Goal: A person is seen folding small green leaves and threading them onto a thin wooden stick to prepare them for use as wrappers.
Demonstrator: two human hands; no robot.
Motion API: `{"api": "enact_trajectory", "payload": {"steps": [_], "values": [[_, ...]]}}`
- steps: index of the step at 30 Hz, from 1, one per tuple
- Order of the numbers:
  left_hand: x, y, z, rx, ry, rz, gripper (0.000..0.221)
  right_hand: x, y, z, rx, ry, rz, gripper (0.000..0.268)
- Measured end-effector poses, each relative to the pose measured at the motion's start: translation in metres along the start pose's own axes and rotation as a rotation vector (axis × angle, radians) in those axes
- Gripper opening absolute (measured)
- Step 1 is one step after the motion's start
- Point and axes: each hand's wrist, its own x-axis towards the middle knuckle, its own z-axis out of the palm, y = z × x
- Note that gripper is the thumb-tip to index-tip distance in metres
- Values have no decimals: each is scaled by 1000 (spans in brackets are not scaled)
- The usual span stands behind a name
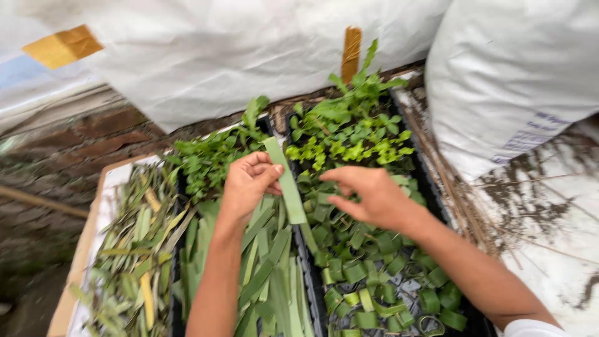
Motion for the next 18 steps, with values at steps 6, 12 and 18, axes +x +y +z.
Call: {"api": "enact_trajectory", "payload": {"steps": [6,12,18], "values": [[-2,23,71,-203,-40,39,31,-11,9,0,-196,200,-267,15],[6,-8,71,82,58,512,18,-2,9,4,203,222,9,17],[10,-20,71,598,95,1095,25,-6,45,9,423,144,298,28]]}}
